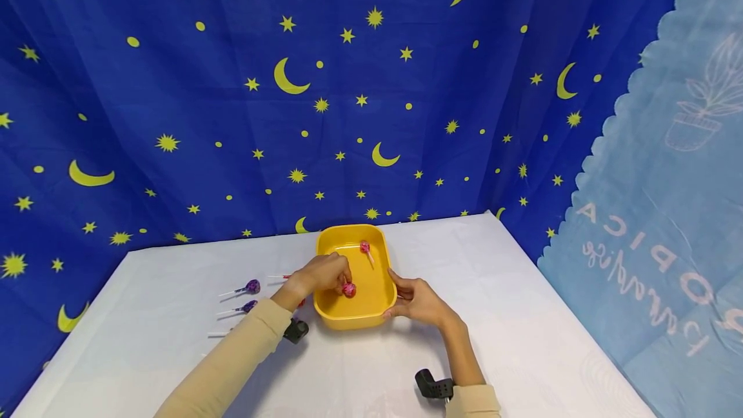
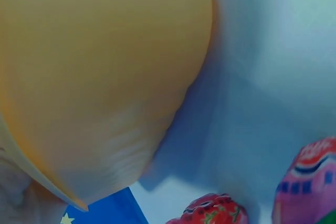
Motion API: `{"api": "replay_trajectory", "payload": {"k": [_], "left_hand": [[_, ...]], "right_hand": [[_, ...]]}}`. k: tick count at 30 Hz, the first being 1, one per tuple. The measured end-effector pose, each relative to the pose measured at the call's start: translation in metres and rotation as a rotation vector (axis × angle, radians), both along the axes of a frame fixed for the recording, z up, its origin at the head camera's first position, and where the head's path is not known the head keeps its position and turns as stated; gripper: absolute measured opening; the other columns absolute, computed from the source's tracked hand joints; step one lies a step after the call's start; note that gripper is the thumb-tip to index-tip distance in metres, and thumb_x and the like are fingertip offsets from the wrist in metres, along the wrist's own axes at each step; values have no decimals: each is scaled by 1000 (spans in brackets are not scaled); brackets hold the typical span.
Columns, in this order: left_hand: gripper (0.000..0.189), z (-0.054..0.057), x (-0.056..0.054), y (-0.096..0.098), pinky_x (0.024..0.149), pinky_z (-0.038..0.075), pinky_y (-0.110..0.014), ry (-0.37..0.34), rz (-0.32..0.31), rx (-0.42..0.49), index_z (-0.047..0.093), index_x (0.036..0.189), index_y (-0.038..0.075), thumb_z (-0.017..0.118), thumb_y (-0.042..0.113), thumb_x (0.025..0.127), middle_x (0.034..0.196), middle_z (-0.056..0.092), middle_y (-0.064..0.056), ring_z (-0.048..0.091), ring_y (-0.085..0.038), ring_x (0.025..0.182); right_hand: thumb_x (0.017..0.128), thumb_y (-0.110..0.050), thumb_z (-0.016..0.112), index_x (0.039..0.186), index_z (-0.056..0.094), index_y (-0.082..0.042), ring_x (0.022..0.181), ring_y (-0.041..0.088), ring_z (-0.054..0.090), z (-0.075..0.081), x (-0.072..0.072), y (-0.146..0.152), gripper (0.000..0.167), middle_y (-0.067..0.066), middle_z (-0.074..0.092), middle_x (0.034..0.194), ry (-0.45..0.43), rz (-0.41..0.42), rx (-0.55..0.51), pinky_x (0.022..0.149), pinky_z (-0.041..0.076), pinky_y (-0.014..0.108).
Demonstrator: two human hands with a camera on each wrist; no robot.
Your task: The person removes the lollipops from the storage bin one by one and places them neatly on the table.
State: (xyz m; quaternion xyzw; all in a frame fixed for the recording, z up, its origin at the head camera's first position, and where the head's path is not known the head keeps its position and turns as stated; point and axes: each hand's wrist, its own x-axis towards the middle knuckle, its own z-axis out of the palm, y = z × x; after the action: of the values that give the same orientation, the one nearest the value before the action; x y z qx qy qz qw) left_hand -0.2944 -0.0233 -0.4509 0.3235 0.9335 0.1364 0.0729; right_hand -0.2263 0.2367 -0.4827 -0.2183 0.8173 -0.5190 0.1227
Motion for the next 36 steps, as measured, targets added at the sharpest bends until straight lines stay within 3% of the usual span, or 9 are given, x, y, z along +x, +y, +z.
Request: {"api": "replay_trajectory", "payload": {"k": [5, 12, 16, 23, 27, 36], "left_hand": [[19, -2, 3, -8, 63, 47, -20, -16, 23, 33, 79, 94, 15, 83, 11, 76, 73, 67, 9, 54, -6, 65], [11, -1, 9, -19, 62, 46, -18, 13, 37, 129, 78, 91, 15, 80, 14, 80, 67, 62, 11, 53, -6, 65], [17, 6, 14, -23, 62, 46, -18, 16, 61, 166, 78, 96, 14, 80, 21, 81, 67, 62, 10, 53, -8, 67], [14, 22, 20, -27, 68, 50, -19, 41, 31, 214, 78, 95, 15, 78, 11, 82, 80, 72, 6, 58, -6, 70], [20, 29, 25, -30, 72, 52, -18, 16, 54, 236, 77, 103, 13, 77, 11, 83, 88, 74, 5, 59, -5, 71], [18, 46, 37, -42, 72, 51, -21, 42, 70, 242, 78, 101, 16, 76, 13, 84, 89, 73, 5, 60, -8, 77]], "right_hand": [[77, -26, 83, 148, 30, 6, 125, 37, 54, -2, -1, -6, 94, 28, 44, 144, -6, 26, -19, 91, 52, 26], [77, -24, 83, 147, 30, 7, 125, 38, 54, -5, -3, -12, 94, 30, 42, 144, -27, 38, -34, 90, 52, 26], [76, -23, 83, 147, 30, 7, 123, 38, 56, -6, -3, -14, 94, 31, 43, 143, -37, 33, -41, 89, 53, 26], [74, -28, 85, 147, 31, 6, 123, 39, 56, -3, 0, -8, 97, 29, 42, 144, -33, 3, -45, 88, 53, 26], [74, -27, 85, 147, 31, 6, 124, 40, 54, -4, 0, -6, 96, 28, 40, 145, -27, -4, -36, 88, 53, 26], [74, -27, 85, 146, 32, 7, 127, 41, 51, -2, 0, -1, 96, 28, 38, 147, -10, -15, -9, 91, 52, 26]]}}
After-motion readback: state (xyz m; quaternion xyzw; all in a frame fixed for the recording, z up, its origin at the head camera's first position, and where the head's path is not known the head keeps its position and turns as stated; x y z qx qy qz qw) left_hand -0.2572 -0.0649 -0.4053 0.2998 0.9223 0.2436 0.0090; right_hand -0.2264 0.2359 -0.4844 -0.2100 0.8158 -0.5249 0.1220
